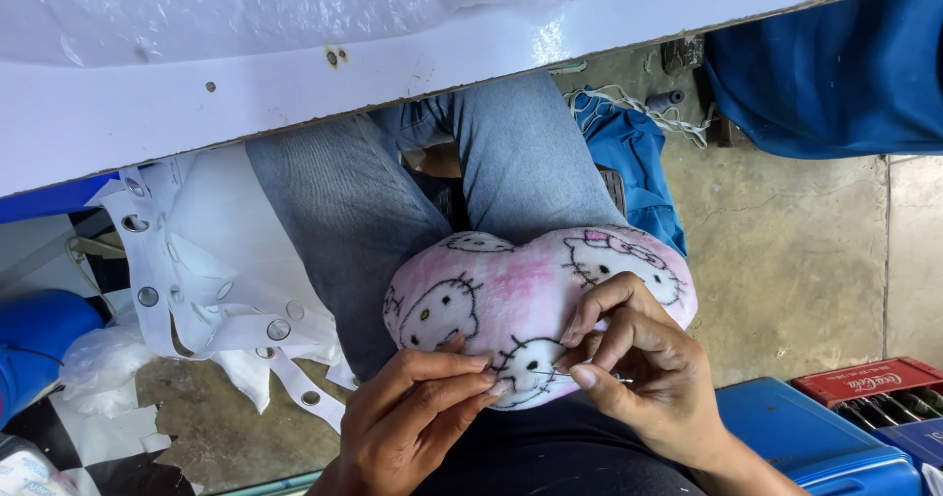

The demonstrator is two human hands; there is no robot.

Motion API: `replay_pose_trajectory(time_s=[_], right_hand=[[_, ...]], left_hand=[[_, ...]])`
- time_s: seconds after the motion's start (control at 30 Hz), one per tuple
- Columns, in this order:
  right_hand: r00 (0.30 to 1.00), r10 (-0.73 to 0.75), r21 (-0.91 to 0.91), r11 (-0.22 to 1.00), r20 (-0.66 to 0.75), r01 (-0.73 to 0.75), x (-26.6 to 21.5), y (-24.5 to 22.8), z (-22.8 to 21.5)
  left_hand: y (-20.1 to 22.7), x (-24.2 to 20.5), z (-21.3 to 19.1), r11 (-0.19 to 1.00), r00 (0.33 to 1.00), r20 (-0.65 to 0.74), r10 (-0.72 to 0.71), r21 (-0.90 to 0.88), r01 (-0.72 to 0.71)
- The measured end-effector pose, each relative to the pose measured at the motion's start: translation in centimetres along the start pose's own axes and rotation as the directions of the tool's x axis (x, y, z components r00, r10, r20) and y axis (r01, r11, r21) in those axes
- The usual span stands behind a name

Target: The person hand-sews a pink Hello Kitty pillow using a needle and thread. They pull the thread through the fabric repeatedly, then use scissors to cut the thread and tie off the end.

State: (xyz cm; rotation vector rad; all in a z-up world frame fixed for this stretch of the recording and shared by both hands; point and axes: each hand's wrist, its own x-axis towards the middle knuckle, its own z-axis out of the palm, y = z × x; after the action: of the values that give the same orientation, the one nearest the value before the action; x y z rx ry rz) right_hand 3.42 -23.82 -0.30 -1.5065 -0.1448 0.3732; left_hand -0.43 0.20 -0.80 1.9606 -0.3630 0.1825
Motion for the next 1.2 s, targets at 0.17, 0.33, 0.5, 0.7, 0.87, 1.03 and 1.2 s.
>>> replay_pose_trajectory(time_s=[0.17,0.33,0.5,0.7,0.87,1.03,1.2], right_hand=[[0.994,-0.060,0.028,0.998,0.094,0.057,0.2,0.0,-0.5],[0.967,-0.122,0.037,0.992,0.224,0.117,-0.2,0.4,-0.8],[0.991,-0.107,-0.085,0.990,0.082,0.114,0.0,-0.6,-0.2],[0.998,-0.062,-0.153,0.986,-0.001,0.061,-0.2,-0.9,0.2],[0.999,-0.054,-0.173,0.983,-0.007,0.052,-0.2,-0.8,0.2],[0.999,-0.046,-0.177,0.983,0.011,0.047,0.0,-0.9,0.2],[0.999,-0.045,-0.208,0.977,0.012,0.047,0.0,-0.8,0.1]], left_hand=[[-0.1,0.3,0.0,1.000,1.000,-0.025,0.012,-0.011,-0.012],[0.0,0.3,-0.2,1.000,1.000,0.019,0.010,-0.013,-0.010],[-0.5,0.1,-0.1,0.991,0.991,0.031,0.130,-0.001,-0.130],[-0.5,-0.1,0.1,0.985,0.985,-0.004,0.173,0.015,-0.173],[-0.4,-0.2,0.0,0.988,0.988,-0.002,0.152,-0.004,-0.152],[-0.5,-0.3,-0.1,0.986,0.987,0.003,0.162,-0.031,-0.162],[-0.4,-0.2,0.0,0.986,0.987,-0.015,0.163,-0.038,-0.163]])
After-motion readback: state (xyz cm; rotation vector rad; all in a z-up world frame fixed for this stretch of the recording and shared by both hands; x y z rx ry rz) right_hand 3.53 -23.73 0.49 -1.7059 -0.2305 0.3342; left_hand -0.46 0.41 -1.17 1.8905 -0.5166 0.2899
